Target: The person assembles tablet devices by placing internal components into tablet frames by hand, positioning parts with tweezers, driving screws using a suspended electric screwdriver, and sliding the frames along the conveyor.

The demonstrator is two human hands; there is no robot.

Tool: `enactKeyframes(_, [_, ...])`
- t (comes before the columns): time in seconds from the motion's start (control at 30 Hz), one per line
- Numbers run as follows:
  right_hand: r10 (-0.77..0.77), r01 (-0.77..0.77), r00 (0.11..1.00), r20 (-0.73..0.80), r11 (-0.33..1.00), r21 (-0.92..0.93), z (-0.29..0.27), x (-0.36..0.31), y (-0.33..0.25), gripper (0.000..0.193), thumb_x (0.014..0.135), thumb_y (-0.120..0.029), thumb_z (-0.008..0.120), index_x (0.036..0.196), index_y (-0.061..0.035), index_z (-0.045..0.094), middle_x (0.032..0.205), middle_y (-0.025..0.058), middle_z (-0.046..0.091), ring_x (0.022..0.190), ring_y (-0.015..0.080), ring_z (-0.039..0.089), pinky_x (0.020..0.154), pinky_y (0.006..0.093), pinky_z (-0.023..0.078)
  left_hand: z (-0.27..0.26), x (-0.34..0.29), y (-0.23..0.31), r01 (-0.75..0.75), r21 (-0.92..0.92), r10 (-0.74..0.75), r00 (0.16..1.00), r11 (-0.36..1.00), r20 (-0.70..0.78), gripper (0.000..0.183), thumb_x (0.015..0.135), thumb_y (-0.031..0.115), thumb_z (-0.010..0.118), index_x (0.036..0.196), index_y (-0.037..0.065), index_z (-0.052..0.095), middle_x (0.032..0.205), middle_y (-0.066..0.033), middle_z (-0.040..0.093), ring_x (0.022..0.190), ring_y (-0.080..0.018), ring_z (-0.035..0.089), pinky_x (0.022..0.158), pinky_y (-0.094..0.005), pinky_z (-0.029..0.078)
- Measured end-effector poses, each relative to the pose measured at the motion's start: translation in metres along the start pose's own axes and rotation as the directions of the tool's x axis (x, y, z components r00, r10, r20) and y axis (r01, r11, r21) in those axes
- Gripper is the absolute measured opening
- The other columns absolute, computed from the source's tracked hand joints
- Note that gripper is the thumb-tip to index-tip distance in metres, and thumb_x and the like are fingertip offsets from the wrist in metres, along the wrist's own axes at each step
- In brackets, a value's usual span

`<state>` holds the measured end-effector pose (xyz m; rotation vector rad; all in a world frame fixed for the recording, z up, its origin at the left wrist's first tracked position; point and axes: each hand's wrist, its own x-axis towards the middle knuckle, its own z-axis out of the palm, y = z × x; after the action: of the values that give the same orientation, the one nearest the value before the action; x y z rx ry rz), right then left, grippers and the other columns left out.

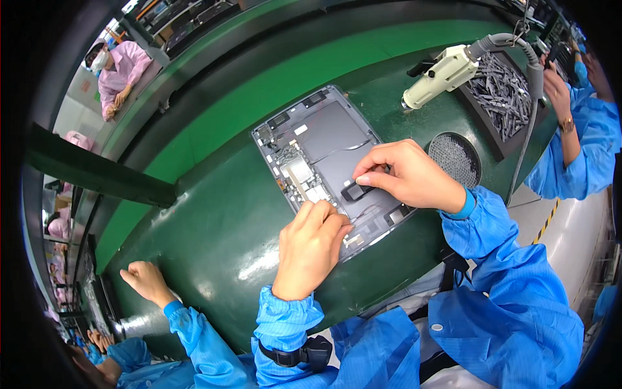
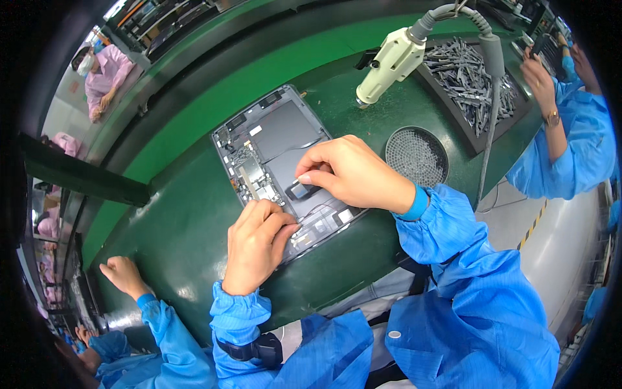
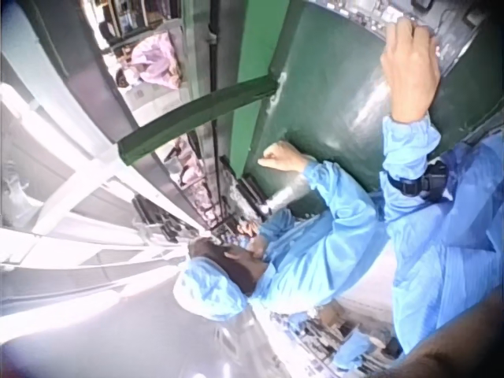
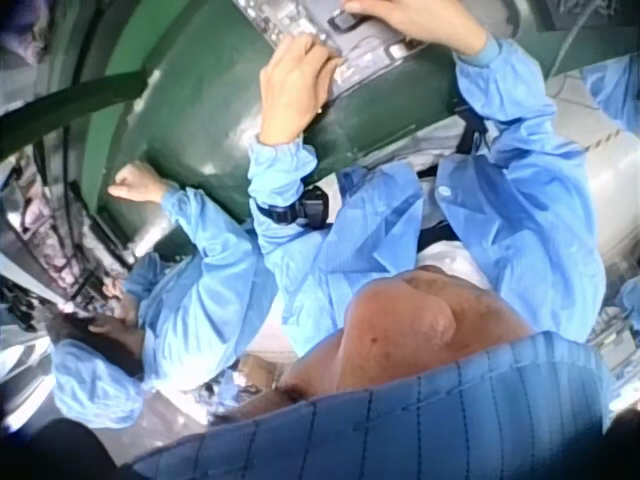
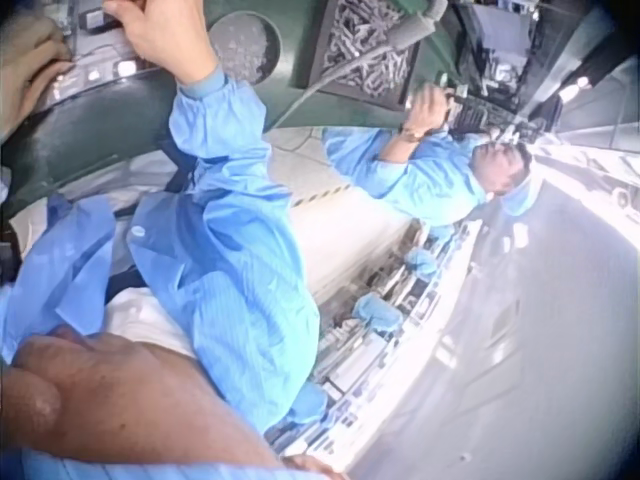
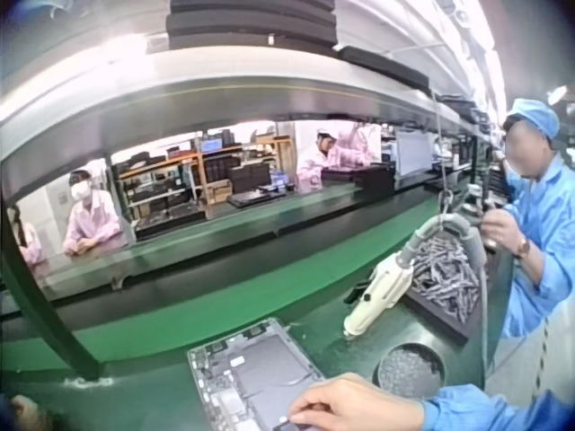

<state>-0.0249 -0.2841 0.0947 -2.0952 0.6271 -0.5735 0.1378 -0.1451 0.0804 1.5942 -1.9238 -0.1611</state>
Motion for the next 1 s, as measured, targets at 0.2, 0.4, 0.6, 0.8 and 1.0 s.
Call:
enactKeyframes(0.2, [-0.014, 0.015, 1.0, 0.017, 1.0, -0.007, -0.003, 0.005, 0.004, 0.013, 0.079, -0.009, 0.065, 0.087, 0.0003, 0.068, 0.077, 0.015, 0.067, 0.07, 0.0255, 0.066, 0.064, 0.0328, 0.05, 0.004, 0.005, 0.006, -0.011, 0.146, 0.0, 0.997, 0.989, 0.077, 0.018, 0.068, 0.002, 0.071, 0.08, 0.004, 0.057, 0.078, -0.0073, 0.053, 0.073, -0.0269, 0.055, 0.059, -0.0367, 0.046])
enactKeyframes(0.4, [0.003, -0.072, 0.927, 0.374, 0.983, 0.169, -0.006, 0.002, 0.005, 0.013, 0.081, -0.007, 0.065, 0.092, -0.0002, 0.069, 0.077, 0.008, 0.069, 0.061, 0.0116, 0.061, 0.057, 0.0272, 0.048, 0.012, 0.013, -0.008, 0.01, 0.062, -0.001, 0.99, 0.998, -0.141, 0.015, 0.075, 0.007, 0.068, 0.081, 0.005, 0.055, 0.079, -0.0079, 0.052, 0.074, -0.0271, 0.054, 0.059, -0.0379, 0.046])
enactKeyframes(0.6, [0.15, -0.252, 0.883, 0.445, 0.951, 0.181, -0.005, 0.001, -0.003, 0.024, 0.083, -0.011, 0.062, 0.102, 0.0023, 0.066, 0.078, 0.0072, 0.071, 0.057, 0.0131, 0.062, 0.055, 0.0262, 0.049, 0.008, 0.015, -0.011, -0.02, -0.032, 0.012, 0.97, 0.999, -0.244, 0.015, 0.071, 0.002, 0.071, 0.08, 0.003, 0.059, 0.078, -0.0089, 0.055, 0.072, -0.0273, 0.055, 0.061, -0.037, 0.046])
enactKeyframes(0.8, [0.081, -0.141, 0.919, 0.385, 0.982, 0.129, -0.004, 0.0, -0.002, 0.028, 0.076, -0.012, 0.069, 0.101, 0.0011, 0.063, 0.069, 0.0083, 0.068, 0.055, 0.0132, 0.06, 0.053, 0.0281, 0.046, -0.011, 0.006, -0.015, 0.114, -0.046, -0.123, 0.922, 0.992, -0.367, 0.012, 0.072, -0.003, 0.069, 0.079, 0.002, 0.06, 0.075, -0.0086, 0.058, 0.069, -0.0251, 0.056, 0.06, -0.0341, 0.045])
enactKeyframes(1.0, [-0.105, 0.104, 0.994, -0.006, 0.992, -0.064, 0.003, 0.0, 0.021, 0.02, 0.078, -0.006, 0.069, 0.096, -0.0012, 0.061, 0.071, 0.0056, 0.063, 0.045, 0.0067, 0.048, 0.043, 0.0238, 0.036, -0.011, 0.006, -0.02, 0.058, -0.024, -0.063, 0.935, 0.998, -0.35, 0.009, 0.075, -0.006, 0.067, 0.081, -0.002, 0.061, 0.071, -0.0086, 0.056, 0.06, -0.017, 0.053, 0.054, -0.0268, 0.043])
